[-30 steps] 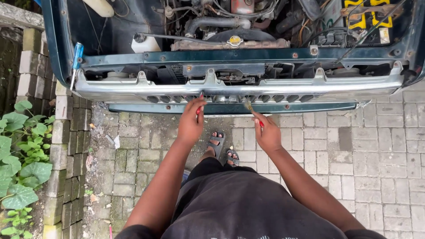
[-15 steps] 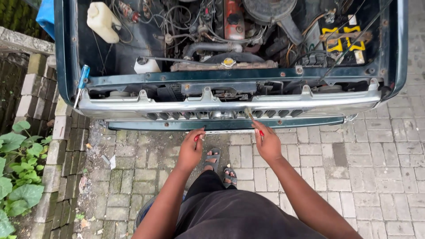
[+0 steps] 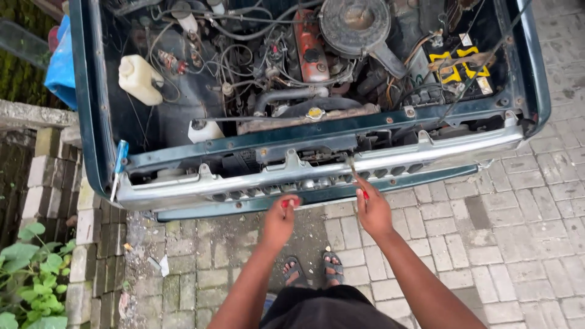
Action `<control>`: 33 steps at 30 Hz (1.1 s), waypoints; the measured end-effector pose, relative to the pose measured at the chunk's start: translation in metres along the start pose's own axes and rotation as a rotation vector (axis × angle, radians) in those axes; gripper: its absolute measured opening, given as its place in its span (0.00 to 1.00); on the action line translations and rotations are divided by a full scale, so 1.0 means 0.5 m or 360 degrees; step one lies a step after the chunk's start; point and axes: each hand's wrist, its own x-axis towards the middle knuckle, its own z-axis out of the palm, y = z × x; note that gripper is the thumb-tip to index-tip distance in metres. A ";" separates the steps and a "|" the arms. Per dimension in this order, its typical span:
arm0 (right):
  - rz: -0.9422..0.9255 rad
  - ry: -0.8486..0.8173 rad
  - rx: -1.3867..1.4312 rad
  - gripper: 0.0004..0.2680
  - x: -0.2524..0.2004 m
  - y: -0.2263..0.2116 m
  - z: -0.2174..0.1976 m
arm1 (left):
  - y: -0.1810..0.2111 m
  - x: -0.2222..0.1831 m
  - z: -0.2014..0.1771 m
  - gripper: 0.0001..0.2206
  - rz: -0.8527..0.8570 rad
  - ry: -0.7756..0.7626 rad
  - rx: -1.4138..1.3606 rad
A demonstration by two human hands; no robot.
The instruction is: Cleaning various parts of a car engine bay, including hoses and the radiator, using a small handheld brush.
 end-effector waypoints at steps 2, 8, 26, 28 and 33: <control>0.0186 -0.0098 0.0001 0.13 -0.002 0.020 0.040 | 0.019 -0.018 -0.021 0.12 -0.0154 -0.0142 -0.0116; 0.0246 -0.0088 0.0084 0.13 -0.031 -0.094 0.008 | 0.023 -0.005 -0.077 0.12 -0.0070 -0.0127 -0.0344; -0.0589 -0.0071 -0.0550 0.13 -0.051 0.060 0.193 | -0.074 0.028 -0.101 0.09 -0.0048 0.0179 -0.0053; -0.0665 -0.0113 -0.0587 0.13 -0.037 0.068 0.208 | -0.074 0.003 -0.097 0.09 -0.0082 0.0187 -0.0035; -0.0881 -0.0408 -0.0621 0.11 -0.039 0.083 0.259 | -0.108 -0.033 -0.084 0.08 -0.0126 0.0276 0.0027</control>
